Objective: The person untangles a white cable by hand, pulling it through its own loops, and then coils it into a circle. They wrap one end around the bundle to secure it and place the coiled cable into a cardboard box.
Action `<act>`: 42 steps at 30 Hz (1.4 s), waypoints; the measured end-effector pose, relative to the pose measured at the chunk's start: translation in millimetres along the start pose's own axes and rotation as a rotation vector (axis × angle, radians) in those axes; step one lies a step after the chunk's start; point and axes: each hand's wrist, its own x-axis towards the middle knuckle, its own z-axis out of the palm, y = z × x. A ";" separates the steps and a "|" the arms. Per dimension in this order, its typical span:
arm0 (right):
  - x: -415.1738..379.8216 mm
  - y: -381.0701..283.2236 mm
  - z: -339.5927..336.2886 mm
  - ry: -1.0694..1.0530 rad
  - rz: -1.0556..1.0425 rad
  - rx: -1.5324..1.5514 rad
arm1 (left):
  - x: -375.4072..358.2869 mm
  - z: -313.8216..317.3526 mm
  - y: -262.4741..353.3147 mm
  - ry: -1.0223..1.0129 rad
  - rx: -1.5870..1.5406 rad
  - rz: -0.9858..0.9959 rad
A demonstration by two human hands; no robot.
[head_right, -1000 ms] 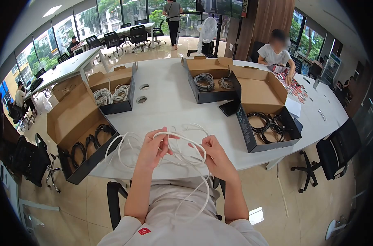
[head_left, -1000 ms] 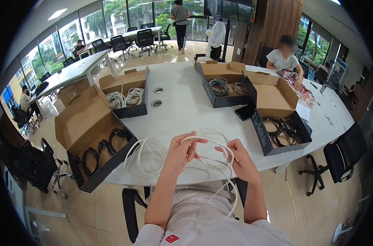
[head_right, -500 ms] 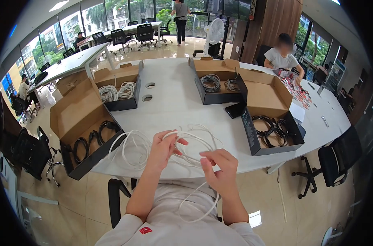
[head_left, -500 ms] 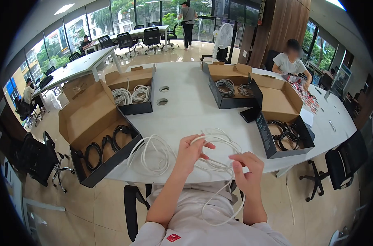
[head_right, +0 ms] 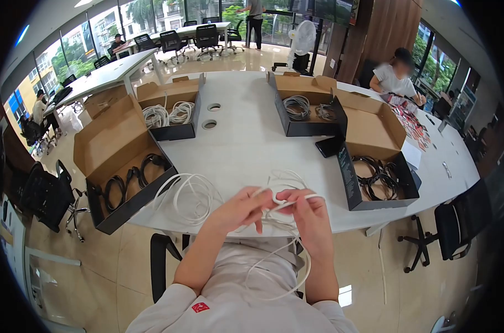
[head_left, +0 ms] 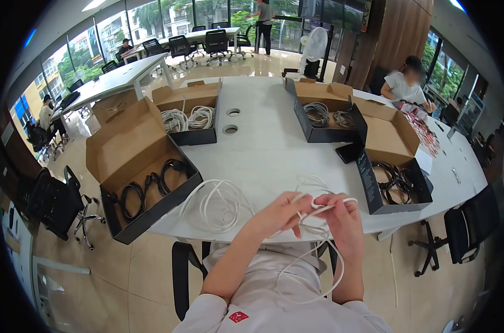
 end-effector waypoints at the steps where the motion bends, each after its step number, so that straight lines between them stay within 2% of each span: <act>1: 2.2 -1.5 1.9 0.045 0.009 0.116 | 2.0 0.8 1.3 0.093 -0.038 0.030; 2: 2.6 -6.8 7.2 0.142 -0.008 0.140 | 3.9 -9.1 -0.4 0.085 -0.106 0.110; 5: -0.3 -21.0 -13.9 -0.009 0.002 0.194 | 0.6 -26.6 10.9 0.147 -0.332 0.085; 9: -4.4 -36.4 -27.5 0.007 -0.005 0.051 | 1.1 -34.1 9.4 0.197 -0.490 0.194; 12: -11.1 -35.7 -30.6 -0.019 -0.187 -0.045 | 1.5 -39.2 6.5 0.227 -0.579 0.223; 16: -15.4 -49.0 -38.2 -0.330 -0.325 -0.295 | -0.6 -43.8 6.8 0.216 -0.654 0.332; 20: -20.4 -69.0 -11.1 -0.363 -0.110 -0.873 | -0.3 -27.5 5.3 0.178 -0.542 0.436; 23: -11.4 -53.7 -3.2 -0.206 -0.264 -1.066 | 1.1 -9.5 -0.3 0.143 -0.323 0.458; 26: -2.6 -42.7 -7.1 -0.109 -0.345 -1.060 | -1.8 -0.7 -4.3 0.066 -0.080 0.512; 29: 0.3 -34.2 -5.1 -0.067 -0.272 -0.970 | -3.4 -3.1 -8.9 -0.023 -0.057 0.549; 32: 2.8 -20.7 -4.8 -0.026 -0.296 -0.859 | -5.5 -3.9 -14.2 -0.138 -0.035 0.520; 35: 4.0 -5.7 -7.6 -0.013 -0.261 -0.657 | -11.6 9.8 -13.6 -0.111 0.158 0.487; 38: 6.1 11.8 -4.7 -0.034 -0.291 -0.611 | -17.0 19.5 -12.8 -0.129 0.249 0.437; 41: 7.4 32.1 -1.8 0.038 -0.334 -0.816 | -23.3 36.6 -4.7 -0.171 0.398 0.469; 42: 11.6 38.9 -3.2 0.046 -0.447 -0.987 | -24.5 41.1 -2.4 -0.190 0.461 0.495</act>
